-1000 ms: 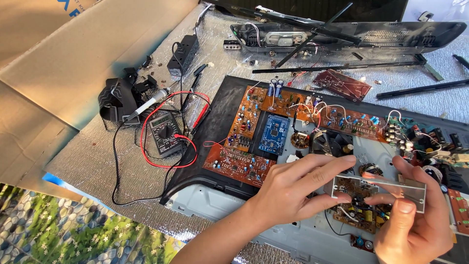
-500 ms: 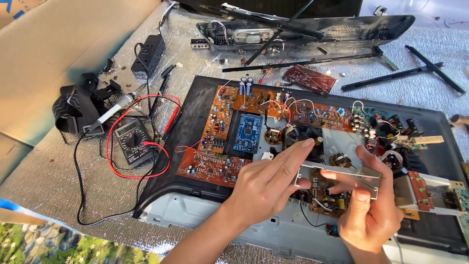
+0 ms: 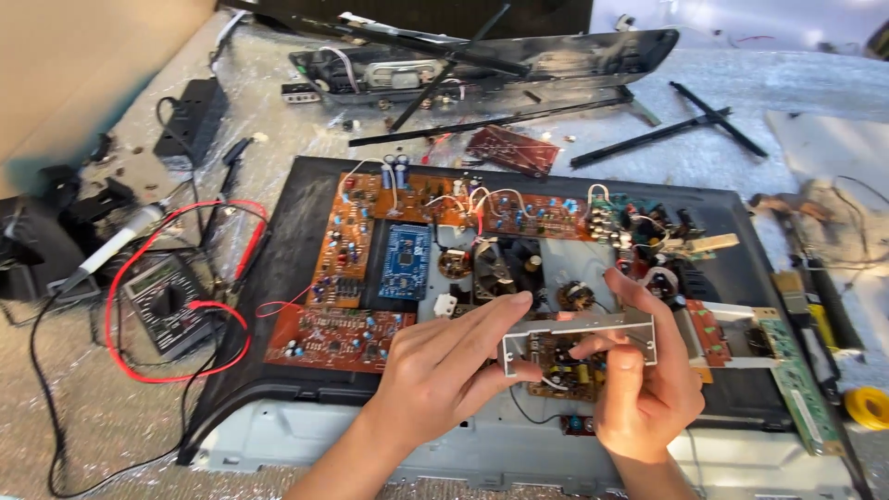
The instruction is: The person is attempting to assemble a metal bracket onto a circuit board inside a television.
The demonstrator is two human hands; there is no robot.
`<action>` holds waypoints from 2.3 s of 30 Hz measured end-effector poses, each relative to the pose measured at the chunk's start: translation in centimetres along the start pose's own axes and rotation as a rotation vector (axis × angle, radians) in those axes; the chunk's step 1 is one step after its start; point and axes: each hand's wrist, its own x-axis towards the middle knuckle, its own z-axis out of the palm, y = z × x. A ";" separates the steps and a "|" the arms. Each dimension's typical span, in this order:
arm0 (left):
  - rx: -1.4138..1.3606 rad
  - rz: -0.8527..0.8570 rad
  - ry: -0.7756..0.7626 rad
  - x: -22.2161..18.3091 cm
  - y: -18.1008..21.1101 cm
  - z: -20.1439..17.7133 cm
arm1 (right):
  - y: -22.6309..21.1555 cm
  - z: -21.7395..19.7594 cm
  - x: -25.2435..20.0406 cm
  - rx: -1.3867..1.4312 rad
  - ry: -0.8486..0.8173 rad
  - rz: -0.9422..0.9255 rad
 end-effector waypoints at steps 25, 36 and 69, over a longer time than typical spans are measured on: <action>0.004 0.067 -0.083 0.9 0.4 0.1 | 2.8 0.9 -0.5 0.563 -0.147 -0.315; 0.013 0.118 -0.145 1.0 0.9 0.4 | 4.7 0.0 -2.2 0.578 -0.027 -0.170; -0.012 0.135 -0.068 0.2 1.5 0.9 | 5.4 -0.5 -4.2 0.318 0.058 -0.010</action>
